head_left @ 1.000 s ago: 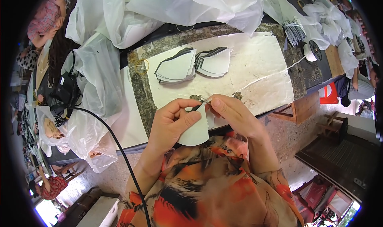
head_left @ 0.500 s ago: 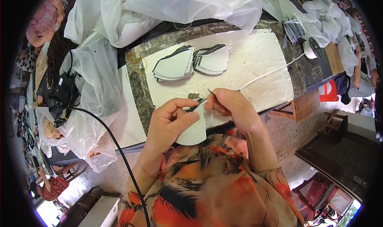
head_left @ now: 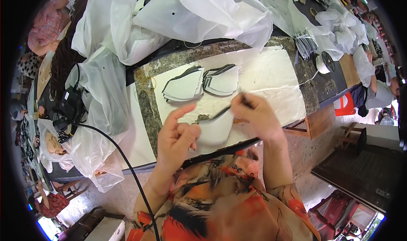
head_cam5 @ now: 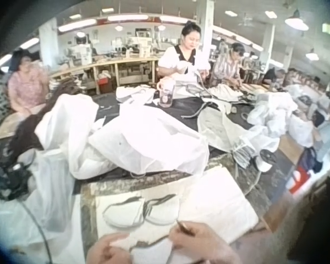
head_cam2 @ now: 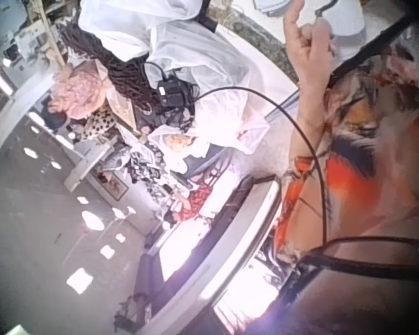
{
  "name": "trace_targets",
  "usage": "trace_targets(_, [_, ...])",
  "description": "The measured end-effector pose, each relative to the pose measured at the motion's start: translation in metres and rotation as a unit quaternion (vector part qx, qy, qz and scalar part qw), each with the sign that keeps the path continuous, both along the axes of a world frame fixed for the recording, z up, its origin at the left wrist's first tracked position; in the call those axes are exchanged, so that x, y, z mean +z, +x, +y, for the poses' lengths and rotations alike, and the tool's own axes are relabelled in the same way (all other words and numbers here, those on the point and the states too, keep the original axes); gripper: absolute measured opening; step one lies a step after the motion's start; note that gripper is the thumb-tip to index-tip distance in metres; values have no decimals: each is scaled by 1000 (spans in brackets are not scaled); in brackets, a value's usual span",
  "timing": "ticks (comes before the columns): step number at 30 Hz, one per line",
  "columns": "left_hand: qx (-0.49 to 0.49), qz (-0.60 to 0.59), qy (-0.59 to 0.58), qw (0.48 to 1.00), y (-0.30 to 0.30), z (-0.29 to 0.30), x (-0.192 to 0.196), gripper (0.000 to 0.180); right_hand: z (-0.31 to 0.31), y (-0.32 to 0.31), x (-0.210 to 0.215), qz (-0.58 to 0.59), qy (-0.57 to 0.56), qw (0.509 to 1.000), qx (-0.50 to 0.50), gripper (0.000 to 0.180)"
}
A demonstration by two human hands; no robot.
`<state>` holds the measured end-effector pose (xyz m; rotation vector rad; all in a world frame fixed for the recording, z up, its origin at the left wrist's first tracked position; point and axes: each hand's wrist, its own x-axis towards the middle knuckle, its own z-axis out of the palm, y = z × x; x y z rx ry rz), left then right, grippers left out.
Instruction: Trim excess material and threads from shoe upper components using hand nippers.
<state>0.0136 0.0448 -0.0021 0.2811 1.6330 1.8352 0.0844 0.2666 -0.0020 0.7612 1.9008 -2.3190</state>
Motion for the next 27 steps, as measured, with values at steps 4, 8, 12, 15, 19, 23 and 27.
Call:
trace_targets(4, [28,46,-25,998,-6,-15,-12,37,42,-27,-15,-20,90,993,-76,15])
trace_targets(8, [-71,216,-147,963,-1,-22,-13,35,55,-50,-41,2,143,986,-86,18])
trace_targets(12, [-136,435,-174,873,4,-22,-11,51,43,-57,-39,23,164,977,-134,24])
trace_targets(15, [-126,437,-236,859,10,-23,-14,54,40,-45,-32,21,226,957,-180,32])
trace_targets(19, [-143,440,-244,852,11,-28,-26,52,15,-7,-16,-4,242,967,-79,36])
trace_targets(23, [-131,443,-240,854,12,-28,-28,50,-18,21,-18,22,264,960,90,32])
trace_targets(27, [-101,388,-217,890,11,-30,-26,47,-38,36,-17,110,310,928,177,21])
